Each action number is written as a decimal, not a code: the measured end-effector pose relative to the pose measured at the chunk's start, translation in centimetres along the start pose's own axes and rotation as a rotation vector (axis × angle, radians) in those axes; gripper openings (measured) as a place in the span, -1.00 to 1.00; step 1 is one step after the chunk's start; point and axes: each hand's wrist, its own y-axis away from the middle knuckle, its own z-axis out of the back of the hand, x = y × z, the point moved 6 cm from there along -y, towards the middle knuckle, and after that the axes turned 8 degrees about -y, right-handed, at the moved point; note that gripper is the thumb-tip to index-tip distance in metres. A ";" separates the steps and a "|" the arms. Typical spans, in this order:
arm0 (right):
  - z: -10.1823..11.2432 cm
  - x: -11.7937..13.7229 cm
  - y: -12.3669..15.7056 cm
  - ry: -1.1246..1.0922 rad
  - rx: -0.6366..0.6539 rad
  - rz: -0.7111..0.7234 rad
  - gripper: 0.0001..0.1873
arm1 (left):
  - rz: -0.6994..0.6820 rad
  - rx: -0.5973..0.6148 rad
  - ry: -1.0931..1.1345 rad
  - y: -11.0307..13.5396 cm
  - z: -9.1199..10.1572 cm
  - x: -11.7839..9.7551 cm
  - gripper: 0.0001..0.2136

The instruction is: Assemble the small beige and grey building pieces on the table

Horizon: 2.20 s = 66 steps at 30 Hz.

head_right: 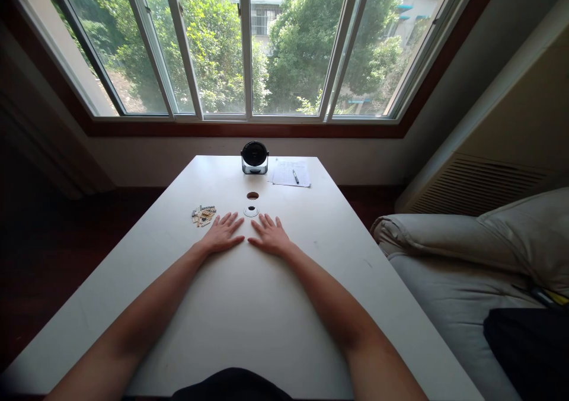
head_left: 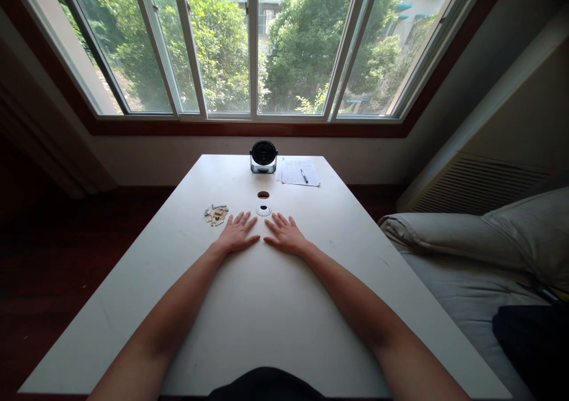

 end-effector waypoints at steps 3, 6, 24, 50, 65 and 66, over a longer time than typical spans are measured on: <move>0.0 0.1 0.1 0.012 0.009 -0.007 -0.08 | 0.004 0.008 -0.019 0.0 0.0 0.0 -0.26; 0.0 0.1 0.0 0.014 0.012 -0.012 -0.08 | 0.003 0.013 -0.027 0.0 0.1 -0.1 -0.26; 0.3 0.2 0.3 -0.001 0.049 -0.036 -0.03 | 0.045 0.001 -0.020 -0.3 -0.5 0.4 -0.24; 0.5 0.2 0.4 -0.011 0.054 -0.049 -0.06 | 0.049 -0.001 -0.020 -0.3 -0.3 0.2 -0.24; 0.3 0.0 0.4 -0.001 -0.014 -0.037 -0.15 | 0.051 -0.001 -0.018 -0.2 -0.3 0.2 -0.24; 0.3 0.0 0.4 -0.003 -0.017 -0.036 -0.16 | 0.049 -0.003 -0.018 -0.2 -0.3 0.2 -0.24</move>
